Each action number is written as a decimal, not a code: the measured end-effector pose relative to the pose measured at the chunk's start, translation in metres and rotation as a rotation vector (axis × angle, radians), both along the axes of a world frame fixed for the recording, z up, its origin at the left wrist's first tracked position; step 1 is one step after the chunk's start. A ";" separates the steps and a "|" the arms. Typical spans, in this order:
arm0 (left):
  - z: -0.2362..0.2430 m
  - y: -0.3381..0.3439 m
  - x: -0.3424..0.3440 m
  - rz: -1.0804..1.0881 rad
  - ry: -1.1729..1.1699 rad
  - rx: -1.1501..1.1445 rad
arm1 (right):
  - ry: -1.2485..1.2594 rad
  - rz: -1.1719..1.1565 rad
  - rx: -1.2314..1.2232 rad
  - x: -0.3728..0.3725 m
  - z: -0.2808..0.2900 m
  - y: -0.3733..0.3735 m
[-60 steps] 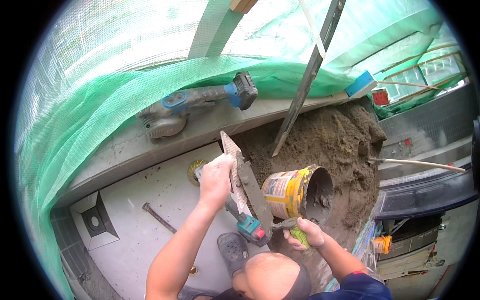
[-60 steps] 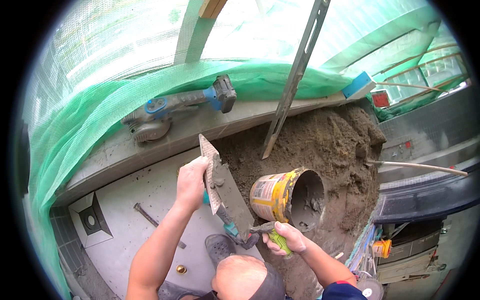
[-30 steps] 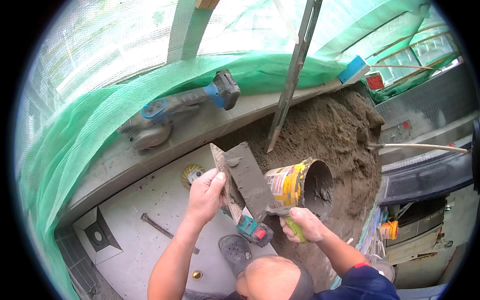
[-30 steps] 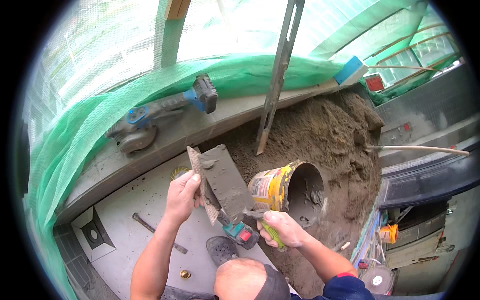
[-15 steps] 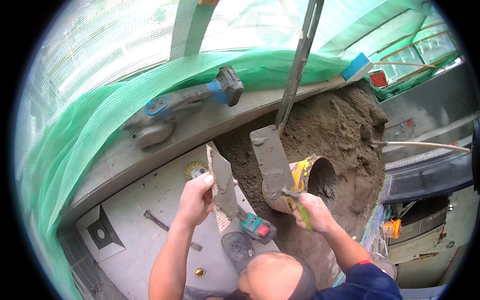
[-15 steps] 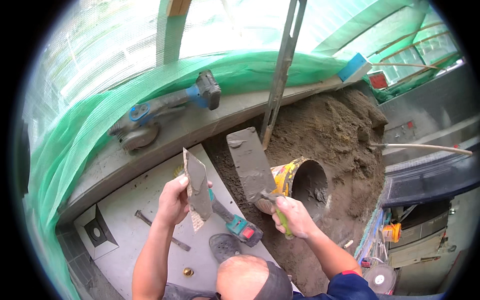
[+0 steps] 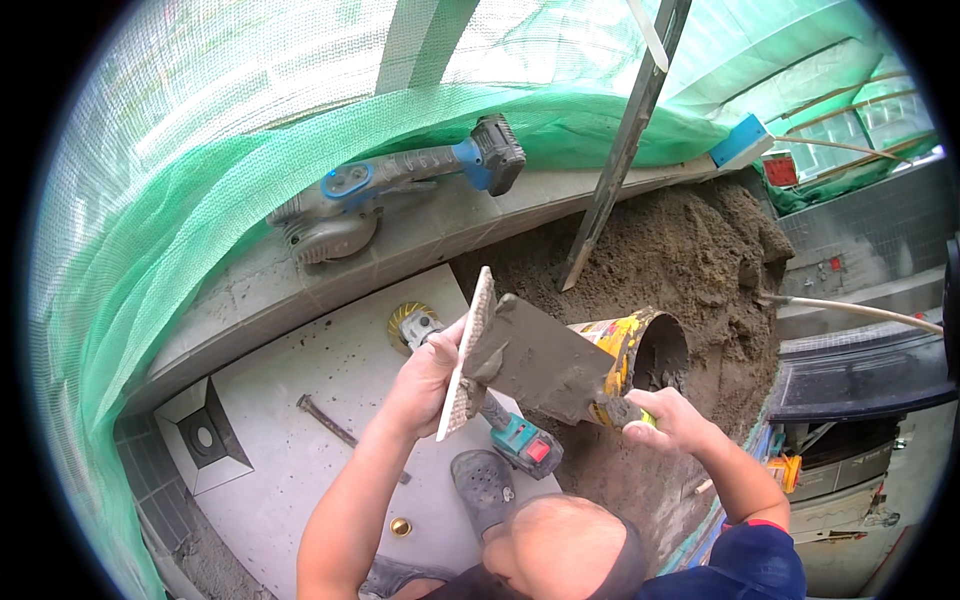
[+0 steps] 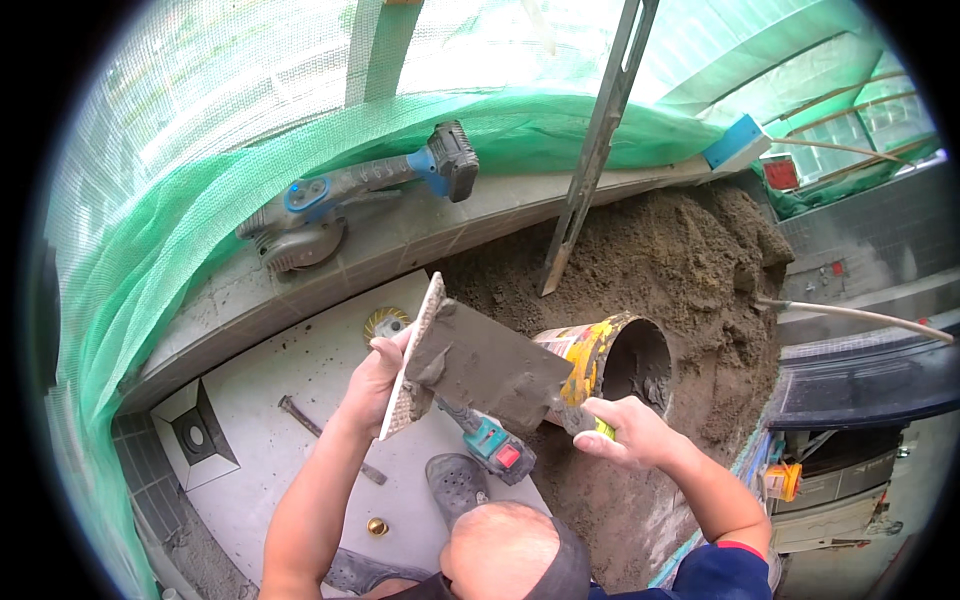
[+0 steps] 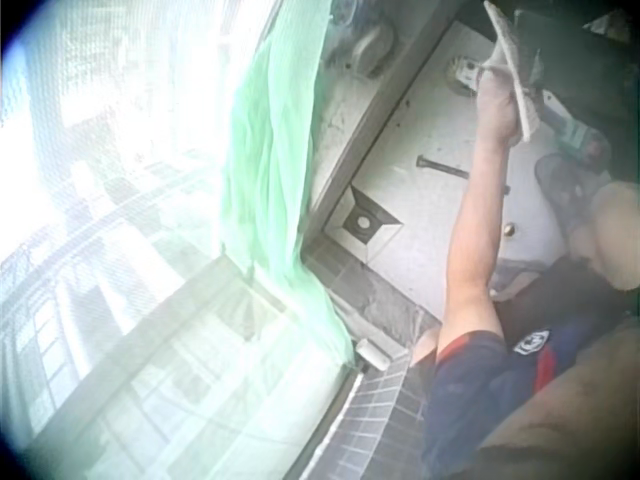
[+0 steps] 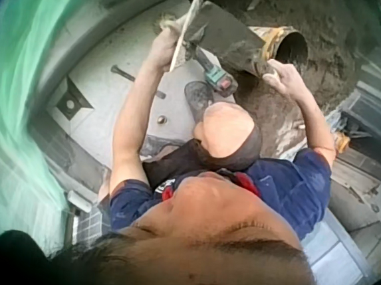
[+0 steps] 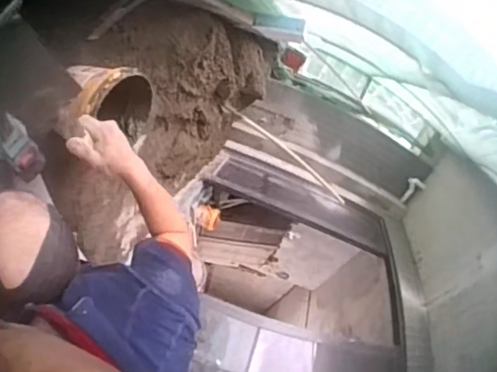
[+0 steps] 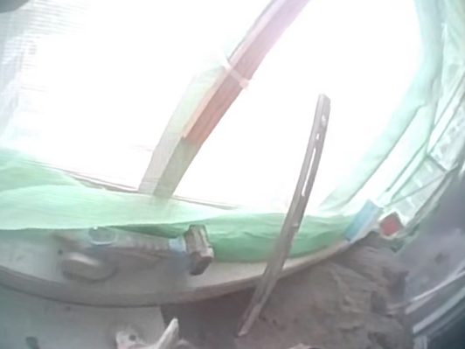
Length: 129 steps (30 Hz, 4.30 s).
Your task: The person prepares and installs floor tiles around a drain, using an angle grinder to trim tiles, a trowel to apply mortar, and a hammer with a chisel to adjust edges.
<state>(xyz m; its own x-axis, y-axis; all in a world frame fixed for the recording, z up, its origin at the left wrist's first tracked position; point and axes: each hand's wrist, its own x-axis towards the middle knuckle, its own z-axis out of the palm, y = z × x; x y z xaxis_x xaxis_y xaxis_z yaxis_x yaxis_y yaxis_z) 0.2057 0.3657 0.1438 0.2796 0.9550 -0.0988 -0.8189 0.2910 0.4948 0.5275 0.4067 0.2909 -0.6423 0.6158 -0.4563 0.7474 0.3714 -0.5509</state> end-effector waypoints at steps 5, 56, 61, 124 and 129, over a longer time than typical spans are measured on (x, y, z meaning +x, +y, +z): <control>-0.006 -0.009 -0.008 -0.214 0.121 0.091 | 0.068 -0.212 -0.050 -0.005 -0.011 0.015; 0.013 -0.003 -0.009 0.578 0.745 0.154 | 0.496 -0.987 -0.822 -0.034 -0.063 -0.078; 0.007 -0.001 -0.021 0.575 0.633 0.143 | 0.513 -1.028 -0.738 -0.020 -0.074 -0.076; -0.047 -0.250 -0.223 -0.001 1.461 -0.670 | -0.905 -0.180 0.548 0.150 -0.033 -0.097; -0.091 -0.268 -0.266 0.280 1.874 -0.796 | -0.927 -0.008 0.479 0.118 -0.027 -0.069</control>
